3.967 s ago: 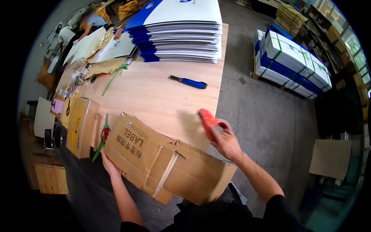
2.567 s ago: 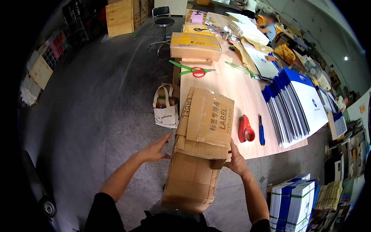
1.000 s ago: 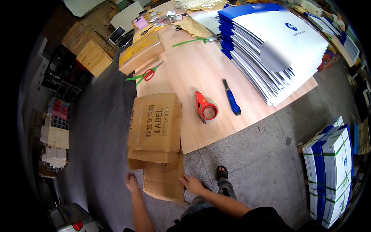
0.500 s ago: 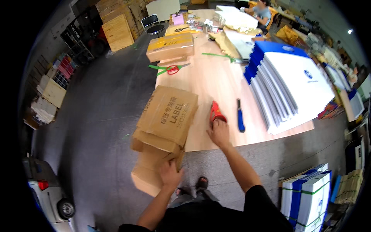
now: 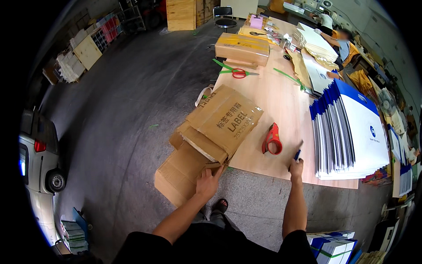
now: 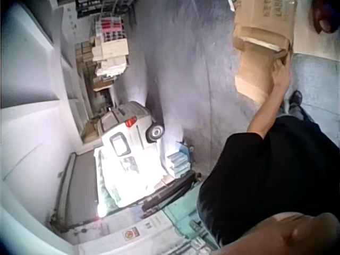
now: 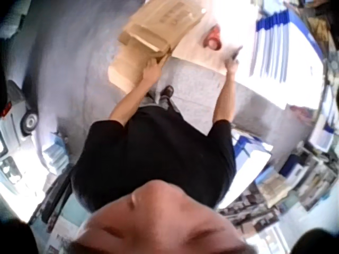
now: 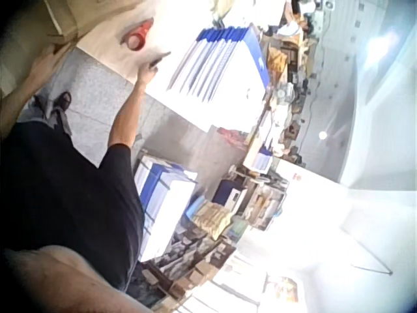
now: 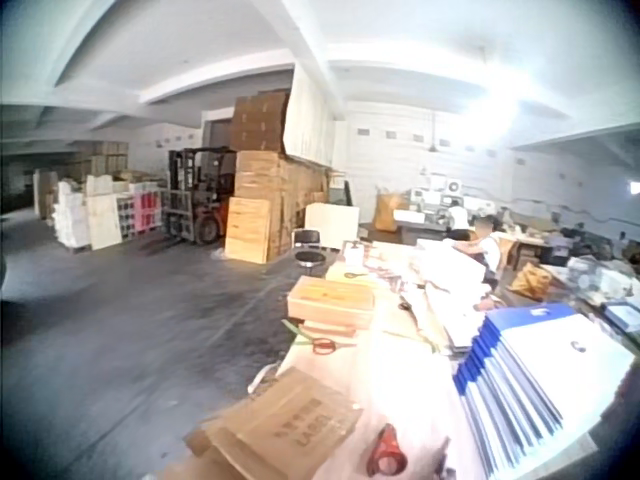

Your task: The person assembles a cardboard box, places a stack of paper inside, and seals the box with tape. They then cut a piece of cardboard and place it on top of the sealed box before taping it down.

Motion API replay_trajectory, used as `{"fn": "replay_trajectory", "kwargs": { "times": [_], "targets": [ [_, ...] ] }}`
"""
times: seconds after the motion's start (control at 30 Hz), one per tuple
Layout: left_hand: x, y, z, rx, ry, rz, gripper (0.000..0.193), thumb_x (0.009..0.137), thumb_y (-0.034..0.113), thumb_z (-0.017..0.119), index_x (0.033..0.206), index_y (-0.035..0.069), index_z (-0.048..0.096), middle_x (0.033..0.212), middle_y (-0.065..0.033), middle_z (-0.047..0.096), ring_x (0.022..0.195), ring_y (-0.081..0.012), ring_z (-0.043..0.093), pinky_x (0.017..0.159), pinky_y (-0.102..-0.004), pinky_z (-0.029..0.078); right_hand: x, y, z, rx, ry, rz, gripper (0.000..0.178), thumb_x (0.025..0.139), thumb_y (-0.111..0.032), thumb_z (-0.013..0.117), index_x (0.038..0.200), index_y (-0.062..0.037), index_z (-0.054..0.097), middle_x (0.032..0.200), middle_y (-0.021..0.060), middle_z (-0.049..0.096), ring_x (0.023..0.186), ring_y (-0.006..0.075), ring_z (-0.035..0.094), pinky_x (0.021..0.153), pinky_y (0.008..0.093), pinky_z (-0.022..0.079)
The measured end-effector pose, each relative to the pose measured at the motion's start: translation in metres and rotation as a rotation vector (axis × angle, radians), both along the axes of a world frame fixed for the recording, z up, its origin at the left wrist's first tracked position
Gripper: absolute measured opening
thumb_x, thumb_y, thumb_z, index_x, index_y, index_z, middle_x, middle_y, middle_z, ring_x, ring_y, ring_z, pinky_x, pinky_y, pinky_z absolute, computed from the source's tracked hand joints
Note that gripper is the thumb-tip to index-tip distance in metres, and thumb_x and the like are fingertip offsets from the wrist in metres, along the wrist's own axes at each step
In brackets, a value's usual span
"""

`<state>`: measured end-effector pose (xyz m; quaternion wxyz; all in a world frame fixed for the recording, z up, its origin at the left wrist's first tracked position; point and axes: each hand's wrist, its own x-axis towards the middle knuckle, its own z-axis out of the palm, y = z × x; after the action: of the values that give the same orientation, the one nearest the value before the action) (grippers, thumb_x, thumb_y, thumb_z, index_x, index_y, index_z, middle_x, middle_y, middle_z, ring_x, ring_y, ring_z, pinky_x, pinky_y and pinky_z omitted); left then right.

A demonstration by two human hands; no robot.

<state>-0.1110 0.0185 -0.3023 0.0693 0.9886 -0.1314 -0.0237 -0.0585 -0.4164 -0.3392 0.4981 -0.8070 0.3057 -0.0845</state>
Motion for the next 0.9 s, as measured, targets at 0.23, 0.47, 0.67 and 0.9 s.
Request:
{"fn": "replay_trajectory", "kwargs": {
  "times": [0.23, 0.47, 0.67, 0.9],
  "targets": [
    [-0.024, 0.033, -0.015, -0.179, -0.126, -0.086, 0.061, 0.081, 0.021, 0.069, 0.138, 0.007, 0.052, 0.120, -0.0132, 0.051, 0.114, -0.0343, 0.051, 0.086, -0.0464, 0.052, -0.129, 0.144, 0.074, 0.895, -0.307, 0.003, 0.021, 0.091, -0.017, 0.049, 0.107, -0.0026, 0.053, 0.089, 0.0125, 0.062, 0.081, 0.0244, 0.064, 0.073, 0.0444, 0.057],
    [0.022, 0.047, 0.048, -0.432, 0.298, 0.112, 0.046, 0.085, 0.043, 0.070, 0.109, 0.005, 0.067, 0.102, -0.0152, 0.066, 0.095, -0.0340, 0.062, 0.081, -0.0444, 0.053, -0.146, 0.313, 0.085, 0.425, 0.074, 0.074, 0.029, 0.101, -0.029, 0.056, 0.092, -0.0016, 0.053, 0.072, 0.0110, 0.061, 0.058, 0.0235, 0.065, 0.053, 0.0354, 0.052],
    [0.076, 0.075, 0.016, -0.350, -0.072, -0.364, 0.035, 0.092, 0.039, 0.064, 0.088, 0.004, 0.069, 0.087, -0.0163, 0.069, 0.083, -0.0371, 0.064, 0.072, -0.0483, 0.052, -0.132, 0.401, 0.086, -0.099, 0.153, 0.091, 0.033, 0.094, -0.013, 0.052, 0.123, 0.0028, 0.049, 0.086, 0.0316, 0.066, 0.078, 0.0511, 0.065, 0.075, 0.0567, 0.051],
    [0.084, 0.065, -0.013, -0.492, -0.124, -0.494, 0.030, 0.094, 0.030, 0.061, 0.087, 0.001, 0.065, 0.080, -0.0207, 0.067, 0.076, -0.0391, 0.064, 0.070, -0.0492, 0.053, -0.116, 0.439, 0.068, -0.229, 0.243, 0.063, 0.070, 0.088, -0.006, 0.053, 0.150, 0.0070, 0.022, 0.101, 0.0360, 0.061, 0.088, 0.0527, 0.064, 0.077, 0.0558, 0.054]
  ]
}}
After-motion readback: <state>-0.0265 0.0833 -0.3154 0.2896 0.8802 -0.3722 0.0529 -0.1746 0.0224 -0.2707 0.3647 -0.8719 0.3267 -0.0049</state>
